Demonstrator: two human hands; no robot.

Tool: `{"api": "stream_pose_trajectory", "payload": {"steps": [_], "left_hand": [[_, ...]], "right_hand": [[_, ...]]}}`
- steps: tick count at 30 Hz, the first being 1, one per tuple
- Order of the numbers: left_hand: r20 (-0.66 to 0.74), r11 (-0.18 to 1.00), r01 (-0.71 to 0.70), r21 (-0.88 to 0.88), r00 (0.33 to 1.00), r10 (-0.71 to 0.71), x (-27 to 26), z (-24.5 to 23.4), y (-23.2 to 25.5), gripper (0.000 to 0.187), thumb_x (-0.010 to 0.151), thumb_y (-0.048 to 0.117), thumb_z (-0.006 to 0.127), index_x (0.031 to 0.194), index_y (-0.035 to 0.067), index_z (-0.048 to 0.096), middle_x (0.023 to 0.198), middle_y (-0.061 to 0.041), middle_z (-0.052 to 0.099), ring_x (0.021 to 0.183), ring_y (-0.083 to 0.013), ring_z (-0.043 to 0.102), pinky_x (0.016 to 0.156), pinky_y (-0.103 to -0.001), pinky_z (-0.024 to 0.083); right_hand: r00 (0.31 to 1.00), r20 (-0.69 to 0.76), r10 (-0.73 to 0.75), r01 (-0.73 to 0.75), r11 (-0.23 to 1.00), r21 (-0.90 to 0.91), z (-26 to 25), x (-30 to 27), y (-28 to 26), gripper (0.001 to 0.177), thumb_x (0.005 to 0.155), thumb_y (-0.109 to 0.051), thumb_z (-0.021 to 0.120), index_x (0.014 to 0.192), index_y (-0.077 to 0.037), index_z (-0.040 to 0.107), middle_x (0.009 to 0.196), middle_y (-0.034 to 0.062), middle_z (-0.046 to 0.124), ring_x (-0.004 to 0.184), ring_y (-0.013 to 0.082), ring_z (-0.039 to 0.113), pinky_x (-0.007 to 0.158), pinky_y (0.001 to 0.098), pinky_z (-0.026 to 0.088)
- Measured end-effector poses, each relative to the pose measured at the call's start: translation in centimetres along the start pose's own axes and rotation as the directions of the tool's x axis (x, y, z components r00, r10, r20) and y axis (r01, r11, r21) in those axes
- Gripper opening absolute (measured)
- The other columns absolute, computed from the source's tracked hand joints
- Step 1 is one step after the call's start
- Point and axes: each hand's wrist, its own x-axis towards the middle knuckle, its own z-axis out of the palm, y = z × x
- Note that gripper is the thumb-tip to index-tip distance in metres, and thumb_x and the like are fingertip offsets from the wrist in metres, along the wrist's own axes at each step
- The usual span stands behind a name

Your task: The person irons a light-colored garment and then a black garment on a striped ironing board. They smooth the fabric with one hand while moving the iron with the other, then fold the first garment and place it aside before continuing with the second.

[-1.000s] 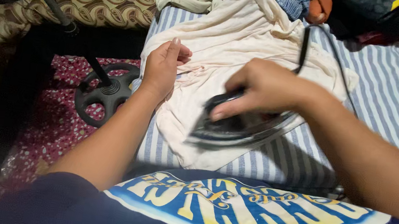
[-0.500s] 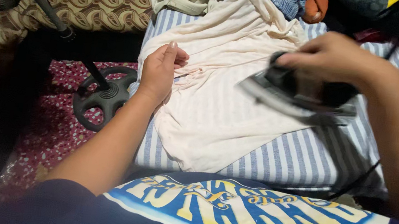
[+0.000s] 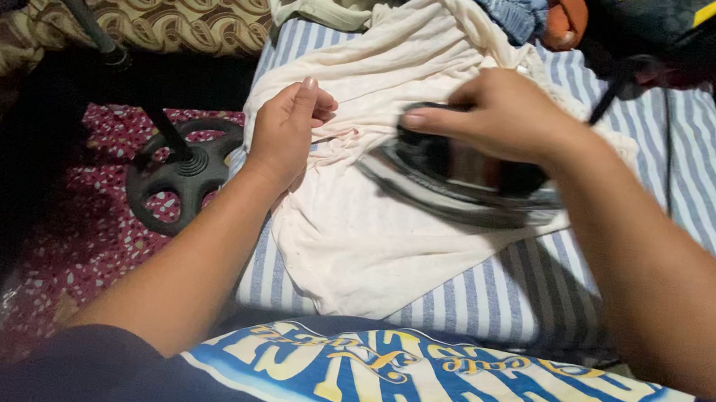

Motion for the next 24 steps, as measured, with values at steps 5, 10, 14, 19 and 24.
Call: {"api": "stream_pose_trajectory", "payload": {"steps": [5,10,14,19,24], "left_hand": [[0.000,1.000,-0.012,0.003,1.000,0.012,-0.1,-0.1,-0.2,0.048,0.107,0.043,0.047,0.096,0.003,0.070,0.092,-0.005,0.074,0.086,-0.0138,0.069,0.081,-0.028,0.054],[0.008,1.000,-0.008,0.017,1.000,0.008,-0.1,0.1,0.0,0.049,0.108,0.044,0.047,0.094,0.003,0.070,0.091,-0.005,0.074,0.086,-0.0133,0.069,0.081,-0.027,0.053],[-0.005,0.994,-0.057,0.095,0.998,0.058,-0.5,0.3,1.0,0.048,0.108,0.041,0.050,0.089,0.001,0.069,0.083,-0.006,0.072,0.079,-0.0126,0.067,0.078,-0.028,0.054],[0.009,0.952,-0.099,0.291,0.995,0.101,-1.1,1.1,2.1,0.048,0.108,0.037,0.052,0.083,0.000,0.069,0.075,-0.007,0.069,0.072,-0.0133,0.061,0.070,-0.029,0.051],[0.023,0.958,-0.156,0.242,0.988,0.155,-1.2,0.9,2.1,0.049,0.109,0.038,0.049,0.083,0.001,0.068,0.076,-0.006,0.069,0.073,-0.0129,0.063,0.072,-0.029,0.052]], "right_hand": [[0.997,-0.035,-0.074,0.074,0.997,0.003,1.1,1.2,-2.9,0.072,0.077,-0.071,0.073,0.087,0.000,0.080,0.066,0.0130,0.071,0.059,0.0225,0.069,0.059,0.0376,0.054],[0.986,-0.099,-0.134,0.133,0.991,-0.019,1.0,0.7,-2.8,0.072,0.079,-0.072,0.072,0.083,0.000,0.079,0.059,0.0148,0.067,0.052,0.0232,0.066,0.054,0.0385,0.051],[0.987,-0.108,-0.118,0.113,0.992,-0.054,1.3,0.8,-2.6,0.072,0.079,-0.074,0.071,0.083,-0.002,0.080,0.061,0.0166,0.067,0.053,0.0259,0.066,0.055,0.0392,0.051],[0.928,-0.241,-0.284,0.268,0.958,-0.097,1.5,0.5,-2.2,0.073,0.080,-0.075,0.073,0.086,-0.003,0.079,0.063,0.0145,0.068,0.054,0.0271,0.066,0.055,0.0375,0.052],[0.973,-0.177,-0.150,0.132,0.985,-0.109,1.6,0.5,-2.5,0.069,0.080,-0.074,0.071,0.079,-0.005,0.079,0.057,0.0149,0.065,0.050,0.0280,0.064,0.053,0.0392,0.049]]}}
